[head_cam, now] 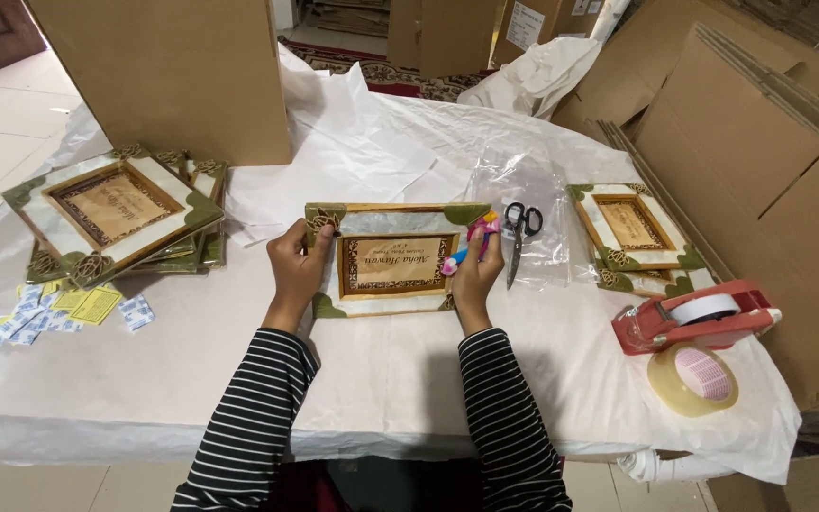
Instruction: Applying labels to the back of picture frames and using a colorful applicator tool to mark or clean them.
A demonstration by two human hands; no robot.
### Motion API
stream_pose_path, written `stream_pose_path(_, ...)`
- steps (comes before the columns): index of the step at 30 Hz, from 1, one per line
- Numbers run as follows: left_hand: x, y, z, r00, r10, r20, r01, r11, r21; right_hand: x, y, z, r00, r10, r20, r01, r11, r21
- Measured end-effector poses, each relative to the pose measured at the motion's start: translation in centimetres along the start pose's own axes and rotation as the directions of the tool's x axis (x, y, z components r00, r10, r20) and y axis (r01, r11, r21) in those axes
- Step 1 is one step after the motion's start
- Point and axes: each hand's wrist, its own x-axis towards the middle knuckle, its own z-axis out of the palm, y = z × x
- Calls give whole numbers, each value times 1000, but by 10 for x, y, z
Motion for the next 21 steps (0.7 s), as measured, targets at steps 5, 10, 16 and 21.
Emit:
stream_pose_path(5, 0, 1, -1, 1000, -3, -1, 3, 1000, 0, -1, 10, 2, 999, 46, 2, -46, 998, 31)
stream_pose_path(10, -1, 1, -1, 1000, -15, 0, 15, 1000, -4, -1, -20, 4, 996, 86, 11, -86, 995, 41)
stream_pose_path(16, -2, 1, -1, 1000, 2, 5, -2, 1000, -7, -2, -18, 4, 990, 144, 10, -144, 987, 73)
stream_pose_path(21, -6, -5, -2, 999, -30, 19, 30, 999, 34, -2, -14, -3, 989, 116, 86, -113, 993, -37)
